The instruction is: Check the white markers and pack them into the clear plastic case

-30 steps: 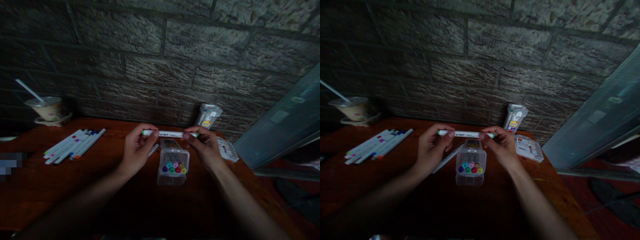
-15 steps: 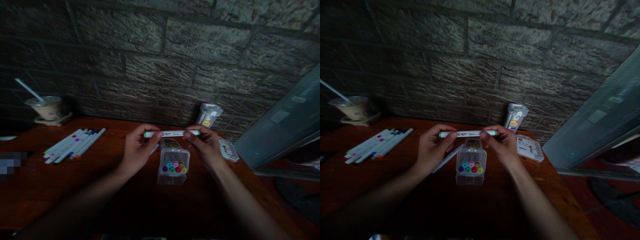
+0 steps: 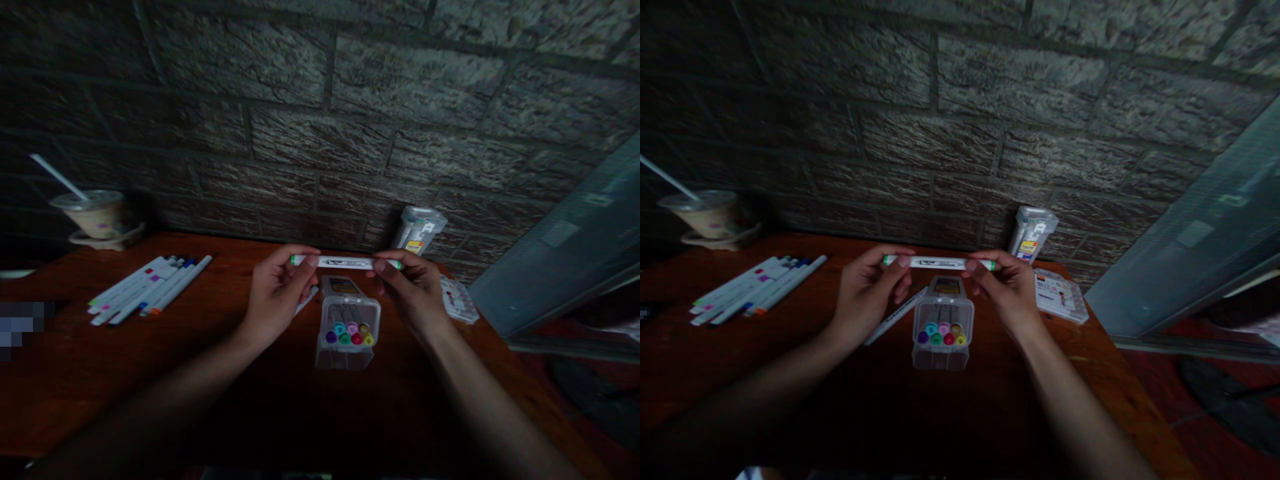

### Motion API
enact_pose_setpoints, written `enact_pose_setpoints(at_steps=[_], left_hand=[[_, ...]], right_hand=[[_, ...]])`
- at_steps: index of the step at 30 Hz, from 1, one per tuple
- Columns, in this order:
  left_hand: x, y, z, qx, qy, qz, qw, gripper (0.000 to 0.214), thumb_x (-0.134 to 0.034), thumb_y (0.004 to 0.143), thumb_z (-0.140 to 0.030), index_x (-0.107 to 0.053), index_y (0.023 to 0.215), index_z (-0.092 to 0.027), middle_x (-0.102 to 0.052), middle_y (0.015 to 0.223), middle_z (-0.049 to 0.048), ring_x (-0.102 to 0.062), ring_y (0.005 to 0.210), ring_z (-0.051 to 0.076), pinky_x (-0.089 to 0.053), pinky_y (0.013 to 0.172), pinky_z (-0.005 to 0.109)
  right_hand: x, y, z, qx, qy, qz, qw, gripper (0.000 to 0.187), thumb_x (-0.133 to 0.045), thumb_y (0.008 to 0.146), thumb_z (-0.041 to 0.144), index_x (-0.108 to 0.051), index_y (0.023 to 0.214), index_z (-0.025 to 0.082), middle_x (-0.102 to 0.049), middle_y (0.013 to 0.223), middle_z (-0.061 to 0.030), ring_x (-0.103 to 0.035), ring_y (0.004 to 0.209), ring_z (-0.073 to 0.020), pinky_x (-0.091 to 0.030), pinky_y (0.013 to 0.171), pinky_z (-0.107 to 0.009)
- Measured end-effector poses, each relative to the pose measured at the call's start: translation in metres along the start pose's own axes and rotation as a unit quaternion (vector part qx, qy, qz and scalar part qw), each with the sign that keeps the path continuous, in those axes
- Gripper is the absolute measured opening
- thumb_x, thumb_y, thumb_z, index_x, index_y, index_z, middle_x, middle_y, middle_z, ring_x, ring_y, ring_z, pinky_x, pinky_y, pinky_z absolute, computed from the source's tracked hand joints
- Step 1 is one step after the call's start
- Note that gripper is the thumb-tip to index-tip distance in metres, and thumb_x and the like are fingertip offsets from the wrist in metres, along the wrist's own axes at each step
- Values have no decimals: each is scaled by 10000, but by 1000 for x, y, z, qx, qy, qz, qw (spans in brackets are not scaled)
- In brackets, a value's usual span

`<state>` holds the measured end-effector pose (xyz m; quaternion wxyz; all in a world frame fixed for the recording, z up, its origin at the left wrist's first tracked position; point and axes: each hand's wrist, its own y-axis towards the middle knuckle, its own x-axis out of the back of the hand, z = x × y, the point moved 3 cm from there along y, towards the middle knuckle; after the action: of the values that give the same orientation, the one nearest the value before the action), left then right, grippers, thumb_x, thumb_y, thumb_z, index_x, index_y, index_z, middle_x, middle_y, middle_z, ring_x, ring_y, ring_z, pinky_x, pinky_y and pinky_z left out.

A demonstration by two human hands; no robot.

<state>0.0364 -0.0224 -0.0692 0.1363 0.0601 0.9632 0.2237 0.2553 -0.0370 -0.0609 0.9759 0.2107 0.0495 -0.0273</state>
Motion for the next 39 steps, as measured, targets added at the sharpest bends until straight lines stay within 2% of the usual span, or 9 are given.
enact_pose_setpoints(at_steps=[6, 15, 22, 27, 33, 39], left_hand=[[-3, 0, -2, -15, 1, 1, 1000, 145, -827, 839, -260, -737, 908, -169, -664, 606, -25, -507, 403, 49, -383, 362, 141], [-2, 1, -1, 10, -47, -6, 999, 172, -783, 891, -329, -762, 962, -175, -687, 644, 1, -497, 438, 55, -390, 397, 158], [-1, 0, -1, 23, -11, -7, 1000, 182, -847, 820, -293, -745, 900, -166, -679, 600, -9, -499, 402, 54, -365, 371, 148], [-1, 1, -1, 22, -30, -12, 999, 181, -820, 849, -317, -745, 917, -167, -679, 611, -7, -494, 411, 55, -375, 382, 156], [0, 1, 0, 16, -44, -15, 999, 186, -796, 876, -333, -745, 963, -177, -681, 638, -2, -485, 424, 59, -372, 388, 169], [3, 2, 1, 23, -40, -29, 999, 170, -817, 861, -323, -748, 912, -176, -592, 575, -38, -453, 424, 47, -333, 389, 158]], right_hand=[[-1, 0, 0, 21, -29, -6, 999, 164, -914, 758, 312, -811, 878, 266, -746, 684, 21, -579, 483, -90, -455, 444, -237], [-1, 0, 0, 3, 9, 3, 1000, 141, -871, 813, 370, -835, 927, 295, -790, 720, -1, -573, 471, -85, -417, 422, -220], [0, 0, 0, 19, -16, -5, 1000, 154, -913, 766, 314, -824, 884, 271, -767, 692, 16, -588, 471, -81, -450, 437, -217], [-1, 0, 1, 7, 6, -4, 1000, 151, -889, 794, 323, -828, 923, 274, -790, 731, 0, -583, 480, -83, -451, 448, -222], [-1, 1, 1, -1, 19, 2, 1000, 127, -858, 828, 332, -825, 937, 276, -800, 746, -10, -578, 459, -86, -392, 427, -237], [0, 1, 0, -2, 34, -7, 999, 128, -878, 803, 316, -825, 911, 273, -791, 727, -6, -582, 458, -87, -376, 427, -235]])
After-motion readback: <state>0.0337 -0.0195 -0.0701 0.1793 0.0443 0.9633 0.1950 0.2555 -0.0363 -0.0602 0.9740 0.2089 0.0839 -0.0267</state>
